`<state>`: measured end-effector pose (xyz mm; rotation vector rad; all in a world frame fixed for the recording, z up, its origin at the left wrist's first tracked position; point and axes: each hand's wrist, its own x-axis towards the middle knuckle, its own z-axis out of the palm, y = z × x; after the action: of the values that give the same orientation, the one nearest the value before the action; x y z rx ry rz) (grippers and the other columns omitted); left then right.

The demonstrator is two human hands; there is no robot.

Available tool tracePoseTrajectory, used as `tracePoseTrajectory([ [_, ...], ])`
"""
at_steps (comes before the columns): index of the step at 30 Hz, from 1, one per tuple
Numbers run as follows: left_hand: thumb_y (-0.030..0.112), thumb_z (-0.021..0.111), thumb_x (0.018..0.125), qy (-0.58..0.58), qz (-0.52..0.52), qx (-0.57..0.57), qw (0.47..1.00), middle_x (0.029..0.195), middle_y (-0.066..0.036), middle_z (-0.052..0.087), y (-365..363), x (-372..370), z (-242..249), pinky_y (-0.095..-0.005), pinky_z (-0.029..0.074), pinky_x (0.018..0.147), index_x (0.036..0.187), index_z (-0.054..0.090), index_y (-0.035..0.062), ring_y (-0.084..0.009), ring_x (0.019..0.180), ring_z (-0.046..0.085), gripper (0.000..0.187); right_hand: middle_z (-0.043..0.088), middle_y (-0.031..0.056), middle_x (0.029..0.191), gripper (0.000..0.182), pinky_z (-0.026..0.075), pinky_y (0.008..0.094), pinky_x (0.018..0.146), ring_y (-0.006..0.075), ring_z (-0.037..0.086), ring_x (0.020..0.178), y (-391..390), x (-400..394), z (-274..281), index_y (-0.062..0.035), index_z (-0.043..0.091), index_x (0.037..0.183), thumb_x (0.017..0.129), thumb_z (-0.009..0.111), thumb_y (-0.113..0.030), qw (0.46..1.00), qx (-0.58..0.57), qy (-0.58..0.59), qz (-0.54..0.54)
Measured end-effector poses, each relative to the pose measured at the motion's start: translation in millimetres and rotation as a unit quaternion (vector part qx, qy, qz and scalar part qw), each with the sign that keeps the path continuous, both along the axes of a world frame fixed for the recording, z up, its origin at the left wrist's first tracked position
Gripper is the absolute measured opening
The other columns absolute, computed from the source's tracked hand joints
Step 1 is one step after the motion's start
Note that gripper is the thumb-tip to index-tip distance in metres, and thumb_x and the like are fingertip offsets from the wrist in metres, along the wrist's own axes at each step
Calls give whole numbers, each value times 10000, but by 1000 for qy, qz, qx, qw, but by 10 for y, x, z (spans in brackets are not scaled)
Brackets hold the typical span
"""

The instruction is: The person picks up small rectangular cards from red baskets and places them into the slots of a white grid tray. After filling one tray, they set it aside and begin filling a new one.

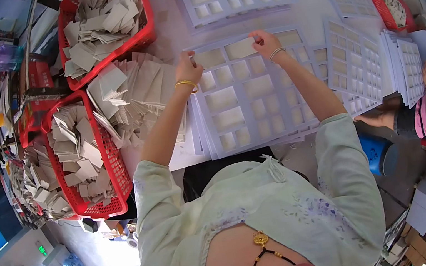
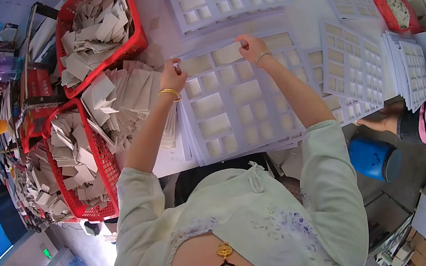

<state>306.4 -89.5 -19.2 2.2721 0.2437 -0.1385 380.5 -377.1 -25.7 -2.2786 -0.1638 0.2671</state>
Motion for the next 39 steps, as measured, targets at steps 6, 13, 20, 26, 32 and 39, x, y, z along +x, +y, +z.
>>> tracePoseTrajectory([
  [6, 103, 645, 719, -99, 1, 119, 988, 999, -162, 596, -32, -46, -32, -423, 501, 784, 1168, 504, 76, -333, 945, 594, 471, 639, 70, 808, 304, 506, 346, 723, 235, 622, 759, 38, -14, -77, -107, 624, 1052, 749, 642, -114, 991, -58, -118, 2],
  [13, 20, 563, 739, -147, -163, 222, 950, 1050, -48, 614, 103, -164, 56, -402, 462, 834, 977, 630, 128, -286, 1032, 558, 269, 632, 74, 837, 143, 497, 408, 728, 287, 616, 813, 67, -108, -11, -121, 652, 880, 757, 589, -84, 974, -65, -203, 81],
  [20, 20, 550, 723, -205, -174, 243, 932, 1058, 1, 627, 95, -334, 2, -405, 361, 940, 933, 650, 162, -220, 1083, 525, 273, 642, 35, 877, 154, 447, 404, 775, 264, 614, 849, 218, -323, 178, -160, 659, 841, 744, 578, -73, 949, -203, -189, 148],
  [26, -10, 539, 712, -208, -191, 246, 927, 1067, 0, 618, 129, -347, 2, -417, 326, 990, 956, 642, 163, -225, 1087, 521, 317, 640, 23, 964, 219, 412, 404, 843, 240, 589, 941, 256, -407, 158, -168, 669, 906, 747, 567, -58, 941, -241, -184, 151],
  [32, -58, 535, 692, -289, -139, 166, 933, 1079, -28, 602, 183, -496, 207, -427, 338, 980, 973, 629, 143, -248, 1066, 527, 358, 625, 27, 1034, 284, 418, 420, 843, 249, 574, 992, 362, -355, 160, -160, 665, 1001, 750, 572, -63, 950, -172, -232, 121],
  [39, -57, 551, 657, -342, -129, 109, 924, 1050, -53, 608, 736, -1221, 917, -422, 405, 902, 936, 638, 119, -268, 960, 562, 341, 603, 54, 1079, 316, 429, 428, 847, 250, 544, 1051, 563, -359, 51, -141, 642, 1053, 758, 565, -56, 937, -193, -247, 151],
])
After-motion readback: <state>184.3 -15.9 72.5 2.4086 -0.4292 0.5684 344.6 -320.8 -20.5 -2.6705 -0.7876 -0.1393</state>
